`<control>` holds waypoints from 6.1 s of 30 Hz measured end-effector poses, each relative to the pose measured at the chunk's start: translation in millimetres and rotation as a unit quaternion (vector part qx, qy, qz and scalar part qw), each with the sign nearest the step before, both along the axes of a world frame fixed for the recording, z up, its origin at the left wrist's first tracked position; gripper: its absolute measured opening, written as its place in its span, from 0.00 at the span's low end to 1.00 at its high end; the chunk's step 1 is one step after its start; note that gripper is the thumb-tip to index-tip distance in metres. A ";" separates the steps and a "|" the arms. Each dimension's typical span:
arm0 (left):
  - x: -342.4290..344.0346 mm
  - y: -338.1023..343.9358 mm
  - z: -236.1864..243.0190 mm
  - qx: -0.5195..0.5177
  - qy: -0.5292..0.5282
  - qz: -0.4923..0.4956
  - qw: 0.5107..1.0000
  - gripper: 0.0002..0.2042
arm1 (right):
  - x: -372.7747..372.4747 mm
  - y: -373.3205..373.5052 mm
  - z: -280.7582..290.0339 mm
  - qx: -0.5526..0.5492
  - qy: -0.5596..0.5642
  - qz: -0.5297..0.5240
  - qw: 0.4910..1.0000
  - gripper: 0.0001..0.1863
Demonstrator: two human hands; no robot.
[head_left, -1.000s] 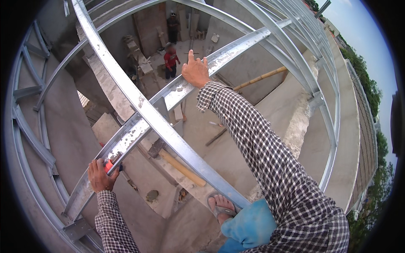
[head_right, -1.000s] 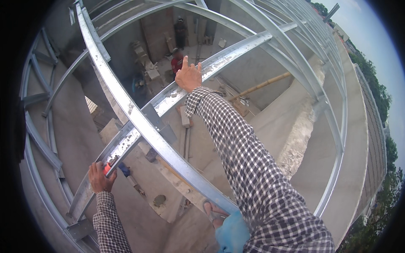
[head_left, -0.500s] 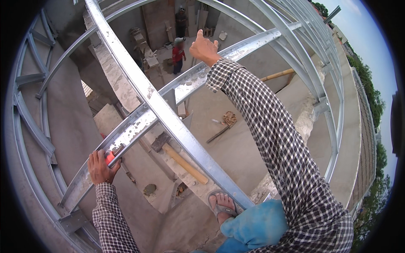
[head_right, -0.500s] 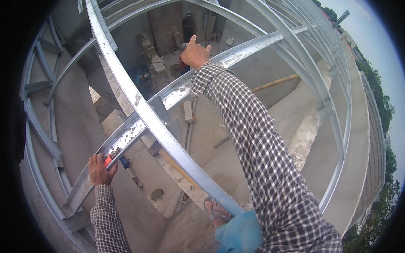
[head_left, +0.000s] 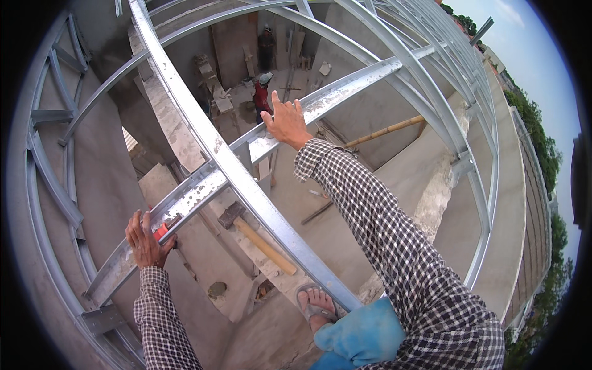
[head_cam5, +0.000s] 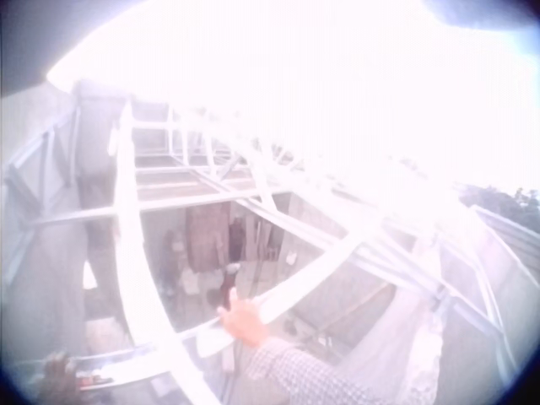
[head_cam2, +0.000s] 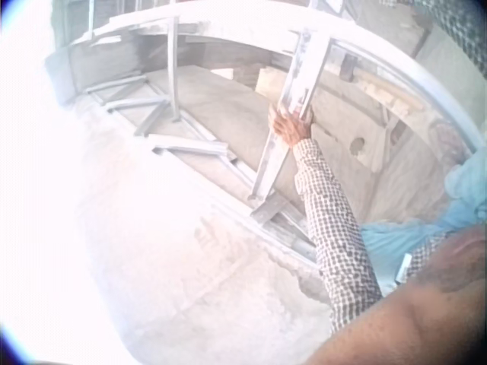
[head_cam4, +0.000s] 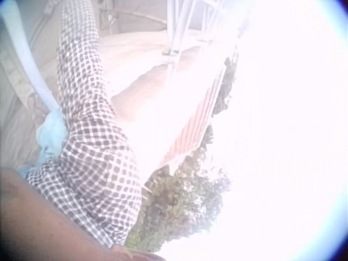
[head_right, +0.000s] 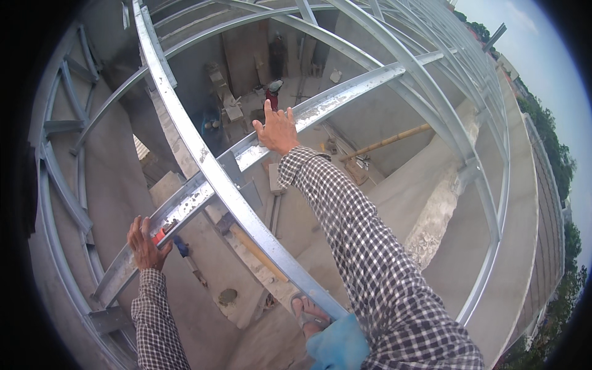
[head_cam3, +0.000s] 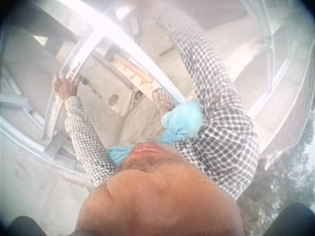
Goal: The person positions a metal frame on a roof structure, then places a large board onto the frame. They use a hammer and a punch tool to secure the board to the frame by repeatedly striking the punch.
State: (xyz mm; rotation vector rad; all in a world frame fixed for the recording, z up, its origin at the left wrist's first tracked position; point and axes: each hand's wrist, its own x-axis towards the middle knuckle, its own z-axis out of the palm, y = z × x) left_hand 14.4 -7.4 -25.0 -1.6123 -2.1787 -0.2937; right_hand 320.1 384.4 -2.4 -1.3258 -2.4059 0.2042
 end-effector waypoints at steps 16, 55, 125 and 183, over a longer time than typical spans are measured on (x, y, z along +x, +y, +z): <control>1.0 5.6 12.5 -0.043 -0.104 0.018 0.993 0.47 | -1.8 -2.3 -2.2 0.025 0.001 -0.021 0.999 0.39; -0.5 6.9 12.0 -0.040 -0.102 -0.001 0.994 0.44 | 1.0 -2.3 -10.2 0.063 -0.012 -0.011 0.998 0.26; -9.2 -4.2 5.0 -0.052 -0.123 0.003 0.991 0.47 | -61.7 85.3 78.0 -0.130 -0.145 -0.108 0.975 0.41; -12.5 -15.9 8.9 -0.064 -0.126 0.007 0.990 0.46 | -3.9 2.3 -11.0 0.035 -0.057 -0.013 0.998 0.26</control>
